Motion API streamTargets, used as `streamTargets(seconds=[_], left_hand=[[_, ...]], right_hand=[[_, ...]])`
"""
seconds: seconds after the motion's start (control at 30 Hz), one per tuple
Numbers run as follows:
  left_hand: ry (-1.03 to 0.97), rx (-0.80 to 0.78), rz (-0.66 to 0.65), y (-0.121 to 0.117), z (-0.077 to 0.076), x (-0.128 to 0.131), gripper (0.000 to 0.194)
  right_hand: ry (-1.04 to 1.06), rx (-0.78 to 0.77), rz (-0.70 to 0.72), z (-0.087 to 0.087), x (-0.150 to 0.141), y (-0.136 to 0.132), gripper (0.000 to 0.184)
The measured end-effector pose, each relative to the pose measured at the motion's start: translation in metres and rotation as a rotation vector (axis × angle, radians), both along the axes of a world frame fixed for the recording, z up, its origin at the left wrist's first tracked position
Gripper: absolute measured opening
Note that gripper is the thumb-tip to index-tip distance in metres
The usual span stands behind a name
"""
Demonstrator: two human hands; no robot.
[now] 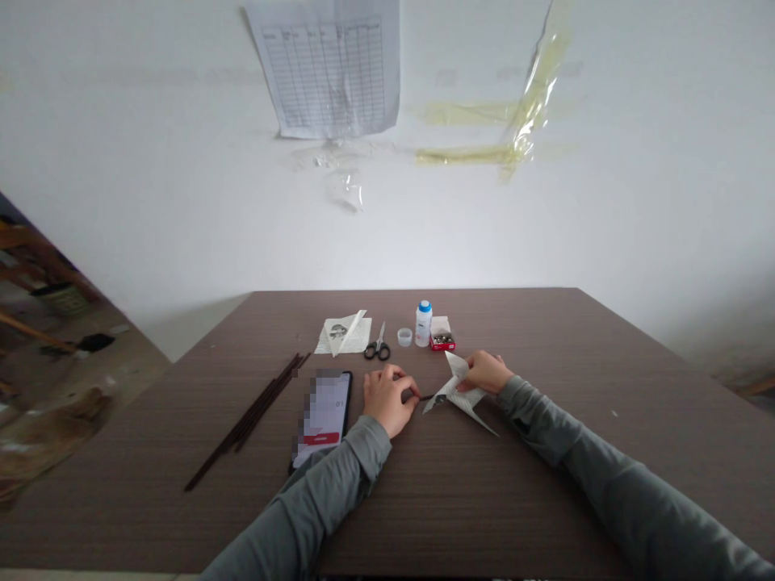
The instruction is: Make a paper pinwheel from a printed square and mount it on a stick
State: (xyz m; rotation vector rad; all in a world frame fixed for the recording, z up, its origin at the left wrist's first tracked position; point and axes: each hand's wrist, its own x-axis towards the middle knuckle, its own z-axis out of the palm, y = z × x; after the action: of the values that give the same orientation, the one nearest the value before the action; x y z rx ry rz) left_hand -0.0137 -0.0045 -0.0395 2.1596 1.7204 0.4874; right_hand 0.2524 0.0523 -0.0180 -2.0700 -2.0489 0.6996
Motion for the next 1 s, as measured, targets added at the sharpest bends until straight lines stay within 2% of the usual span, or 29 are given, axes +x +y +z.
streamTargets(seconds=[0.1, 0.2, 0.57, 0.8, 1.0], left_hand=[[0.022, -0.068, 0.024, -0.003, 0.013, 0.004, 0.016], [0.022, -0.087, 0.032, -0.004, 0.019, 0.006, 0.017], [0.004, -0.051, 0.028, -0.003, 0.012, 0.005, 0.017], [0.011, -0.064, 0.036, -0.004, 0.017, 0.007, 0.019], [0.006, -0.070, 0.054, -0.007, 0.019, 0.007, 0.019]], right_hand=[[-0.009, -0.007, -0.023, -0.002, -0.002, 0.002, 0.009], [-0.014, -0.001, -0.029, -0.004, -0.002, 0.003, 0.010], [0.002, 0.075, -0.030, -0.018, -0.001, 0.007, 0.020], [0.002, 0.094, -0.024, -0.025, 0.002, 0.010, 0.012], [0.033, 0.056, 0.005, -0.019, 0.006, 0.004, 0.007]])
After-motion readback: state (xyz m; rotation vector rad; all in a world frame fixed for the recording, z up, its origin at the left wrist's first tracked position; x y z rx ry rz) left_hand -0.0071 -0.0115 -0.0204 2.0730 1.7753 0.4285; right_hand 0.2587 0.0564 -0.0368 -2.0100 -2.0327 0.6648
